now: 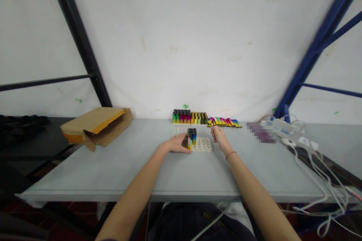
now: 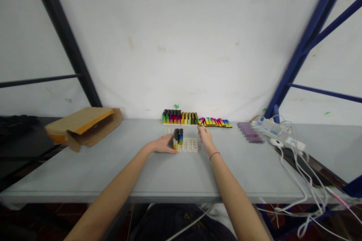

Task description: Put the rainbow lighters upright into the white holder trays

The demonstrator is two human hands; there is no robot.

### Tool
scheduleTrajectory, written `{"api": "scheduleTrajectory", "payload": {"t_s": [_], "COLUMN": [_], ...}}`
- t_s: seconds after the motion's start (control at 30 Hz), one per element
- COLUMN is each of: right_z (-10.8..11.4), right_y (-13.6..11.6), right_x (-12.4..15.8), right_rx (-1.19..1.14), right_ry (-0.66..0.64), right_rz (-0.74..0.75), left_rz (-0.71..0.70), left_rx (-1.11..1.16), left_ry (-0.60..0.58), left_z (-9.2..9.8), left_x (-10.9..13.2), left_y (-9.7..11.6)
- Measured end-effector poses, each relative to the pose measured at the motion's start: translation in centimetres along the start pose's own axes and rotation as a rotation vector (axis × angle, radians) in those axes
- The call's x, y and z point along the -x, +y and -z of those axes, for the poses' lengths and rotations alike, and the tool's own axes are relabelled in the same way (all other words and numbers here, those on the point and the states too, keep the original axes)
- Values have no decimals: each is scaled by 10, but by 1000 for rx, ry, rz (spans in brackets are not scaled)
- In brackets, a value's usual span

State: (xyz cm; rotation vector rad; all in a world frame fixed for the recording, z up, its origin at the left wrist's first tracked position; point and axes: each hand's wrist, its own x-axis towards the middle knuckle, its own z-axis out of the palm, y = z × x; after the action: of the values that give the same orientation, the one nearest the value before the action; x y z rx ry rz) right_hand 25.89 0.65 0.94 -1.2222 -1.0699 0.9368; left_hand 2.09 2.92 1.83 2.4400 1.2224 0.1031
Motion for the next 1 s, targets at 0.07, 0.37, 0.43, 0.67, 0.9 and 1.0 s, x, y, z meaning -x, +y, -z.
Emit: {"api": "scheduleTrajectory", "payload": {"t_s": [0.07, 0.37, 0.43, 0.67, 0.9, 1.0], "right_z": [0, -2, -2, 3, -3, -2], "right_y": [1, 6, 5, 5, 6, 6], "right_x": [0, 3, 2, -3, 2, 2], "right_rx": [-11, -33, -31, -45, -67, -57], "right_ry": [6, -82, -67, -24, -142, -118], "right_rz": [2, 18, 15, 1, 19, 24], "left_rz": [-3, 11, 11, 27, 19, 18], "left_rx": [3, 0, -5, -8, -8, -3], "left_ry": [0, -10, -8, -15, -25, -18], "left_z": [0, -1, -1, 1, 2, 1], "left_x": [0, -1, 0, 1, 2, 2], "left_y": [0, -1, 0, 3, 3, 3]}}
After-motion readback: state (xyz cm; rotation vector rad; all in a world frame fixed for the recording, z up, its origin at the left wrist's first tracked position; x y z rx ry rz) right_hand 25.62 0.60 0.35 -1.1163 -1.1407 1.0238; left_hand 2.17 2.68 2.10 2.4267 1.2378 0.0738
